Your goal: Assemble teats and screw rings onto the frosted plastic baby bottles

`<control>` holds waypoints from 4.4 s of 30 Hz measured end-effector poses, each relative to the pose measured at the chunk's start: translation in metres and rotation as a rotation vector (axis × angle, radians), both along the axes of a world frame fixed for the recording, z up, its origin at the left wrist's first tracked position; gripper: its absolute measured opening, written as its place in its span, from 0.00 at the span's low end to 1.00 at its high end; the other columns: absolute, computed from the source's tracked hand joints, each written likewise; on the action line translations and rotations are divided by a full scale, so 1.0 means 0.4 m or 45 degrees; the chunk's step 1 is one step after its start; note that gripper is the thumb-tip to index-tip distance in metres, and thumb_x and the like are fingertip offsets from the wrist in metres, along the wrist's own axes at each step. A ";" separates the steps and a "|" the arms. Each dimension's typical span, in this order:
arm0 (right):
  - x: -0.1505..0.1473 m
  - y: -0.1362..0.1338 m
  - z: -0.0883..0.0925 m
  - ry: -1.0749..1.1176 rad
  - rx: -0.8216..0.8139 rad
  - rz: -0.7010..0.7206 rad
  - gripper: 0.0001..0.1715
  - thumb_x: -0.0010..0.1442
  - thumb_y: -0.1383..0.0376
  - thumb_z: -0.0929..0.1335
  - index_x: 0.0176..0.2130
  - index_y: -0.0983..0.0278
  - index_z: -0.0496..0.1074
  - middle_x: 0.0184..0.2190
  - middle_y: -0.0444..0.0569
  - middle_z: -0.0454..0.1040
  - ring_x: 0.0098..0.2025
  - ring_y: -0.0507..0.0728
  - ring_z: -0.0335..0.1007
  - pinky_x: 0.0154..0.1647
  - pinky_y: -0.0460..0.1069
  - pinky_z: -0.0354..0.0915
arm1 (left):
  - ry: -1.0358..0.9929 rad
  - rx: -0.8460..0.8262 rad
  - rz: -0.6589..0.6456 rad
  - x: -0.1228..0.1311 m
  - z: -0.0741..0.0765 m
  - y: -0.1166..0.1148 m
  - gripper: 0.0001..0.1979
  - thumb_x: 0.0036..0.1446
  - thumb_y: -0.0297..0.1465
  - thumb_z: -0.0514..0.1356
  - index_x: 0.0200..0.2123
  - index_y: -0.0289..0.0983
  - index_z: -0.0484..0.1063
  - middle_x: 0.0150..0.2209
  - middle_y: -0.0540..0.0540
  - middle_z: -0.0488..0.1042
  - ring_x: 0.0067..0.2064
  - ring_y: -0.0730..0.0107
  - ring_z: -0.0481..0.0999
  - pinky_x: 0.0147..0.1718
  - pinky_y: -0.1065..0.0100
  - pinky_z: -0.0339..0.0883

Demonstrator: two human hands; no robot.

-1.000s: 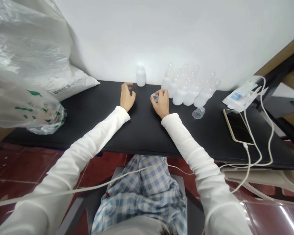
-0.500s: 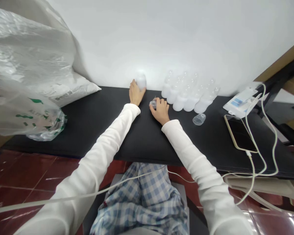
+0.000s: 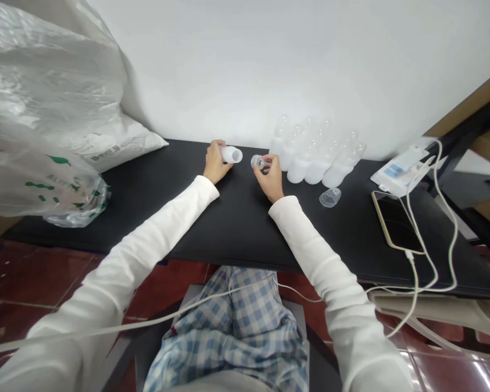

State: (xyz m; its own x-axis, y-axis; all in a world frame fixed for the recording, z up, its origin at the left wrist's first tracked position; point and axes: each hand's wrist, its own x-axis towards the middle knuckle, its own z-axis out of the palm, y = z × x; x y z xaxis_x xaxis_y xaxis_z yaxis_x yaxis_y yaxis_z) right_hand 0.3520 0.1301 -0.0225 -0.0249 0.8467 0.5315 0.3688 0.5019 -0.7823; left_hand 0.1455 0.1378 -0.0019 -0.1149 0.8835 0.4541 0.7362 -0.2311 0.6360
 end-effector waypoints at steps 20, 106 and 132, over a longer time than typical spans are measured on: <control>0.023 -0.018 0.042 -0.336 0.357 0.367 0.22 0.57 0.72 0.65 0.51 0.58 0.61 0.54 0.55 0.71 0.60 0.62 0.70 0.61 0.60 0.69 | 0.287 0.133 -0.577 -0.087 0.034 -0.064 0.23 0.59 0.46 0.64 0.50 0.36 0.75 0.46 0.41 0.76 0.44 0.58 0.77 0.48 0.59 0.69; 0.002 -0.065 0.074 -0.846 0.187 0.326 0.26 0.67 0.49 0.67 0.55 0.62 0.67 0.41 0.53 0.78 0.41 0.63 0.72 0.50 0.59 0.66 | -0.845 -0.553 -0.614 -0.098 0.060 -0.048 0.18 0.62 0.38 0.58 0.26 0.31 0.77 0.18 0.45 0.75 0.15 0.69 0.72 0.15 0.70 0.61; -0.004 -0.078 0.083 -0.806 0.175 0.313 0.26 0.71 0.45 0.59 0.47 0.64 0.69 0.40 0.56 0.73 0.43 0.62 0.69 0.49 0.57 0.67 | -0.568 -0.398 -0.632 -0.099 0.045 -0.048 0.21 0.64 0.41 0.54 0.29 0.32 0.79 0.21 0.45 0.76 0.21 0.69 0.73 0.22 0.68 0.64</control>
